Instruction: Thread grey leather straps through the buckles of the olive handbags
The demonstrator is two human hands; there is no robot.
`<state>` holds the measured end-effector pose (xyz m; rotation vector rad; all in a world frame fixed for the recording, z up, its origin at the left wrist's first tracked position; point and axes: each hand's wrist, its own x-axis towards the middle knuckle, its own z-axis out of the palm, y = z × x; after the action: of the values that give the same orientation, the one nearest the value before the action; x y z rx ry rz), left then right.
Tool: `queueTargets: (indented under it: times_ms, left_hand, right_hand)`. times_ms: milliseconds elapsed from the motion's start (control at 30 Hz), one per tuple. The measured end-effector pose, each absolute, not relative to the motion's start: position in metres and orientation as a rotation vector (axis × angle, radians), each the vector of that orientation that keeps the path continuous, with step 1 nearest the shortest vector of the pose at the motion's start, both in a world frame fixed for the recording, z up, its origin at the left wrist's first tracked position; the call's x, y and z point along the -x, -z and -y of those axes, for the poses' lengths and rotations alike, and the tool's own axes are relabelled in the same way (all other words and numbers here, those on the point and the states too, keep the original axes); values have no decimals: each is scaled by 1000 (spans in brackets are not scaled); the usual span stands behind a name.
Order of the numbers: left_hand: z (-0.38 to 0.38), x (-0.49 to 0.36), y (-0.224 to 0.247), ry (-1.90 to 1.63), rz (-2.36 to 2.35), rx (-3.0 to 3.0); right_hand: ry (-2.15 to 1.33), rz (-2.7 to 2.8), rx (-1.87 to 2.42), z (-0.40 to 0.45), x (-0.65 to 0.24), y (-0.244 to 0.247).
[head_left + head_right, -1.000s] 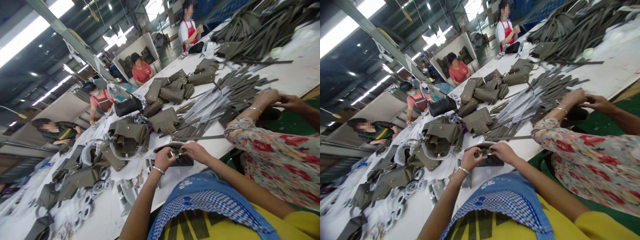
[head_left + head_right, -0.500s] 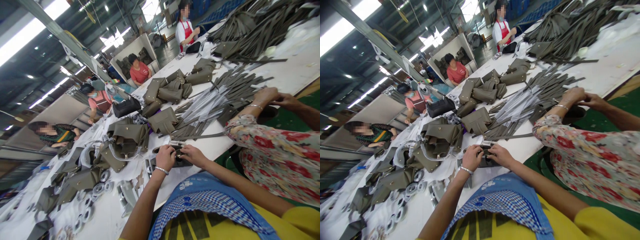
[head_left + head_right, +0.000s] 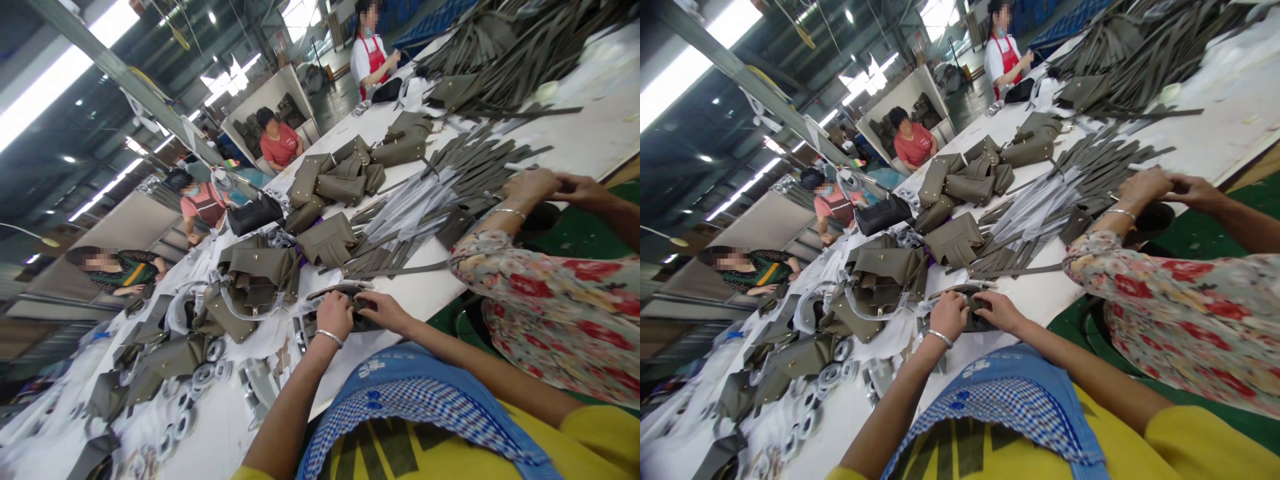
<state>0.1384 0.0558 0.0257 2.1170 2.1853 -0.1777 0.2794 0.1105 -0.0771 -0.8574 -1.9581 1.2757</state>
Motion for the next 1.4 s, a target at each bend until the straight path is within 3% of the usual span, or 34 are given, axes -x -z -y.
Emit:
queueTargets:
  times_ms: [233,500,767,1067,1400]
  left_hand:
    - [-52,-136,-20,367,-2184,-2031]
    - [-52,-130,-23,179,-2106,-1973]
    - [-59,-121,-27,310,-2050,-1804]
    - [-59,-107,-15,44,-2015,-1742]
    - [-59,-114,-17,117,-2114,-1767]
  right_hand:
    - [-1395,1908,872,-105,-277,83]
    - [-1183,2044,921,-103,-274,85]
    - [-1235,2069,860,-94,-270,86]
    - [-1197,2066,913,-97,-270,84]
    - [-1137,2125,869,-93,-268,81]
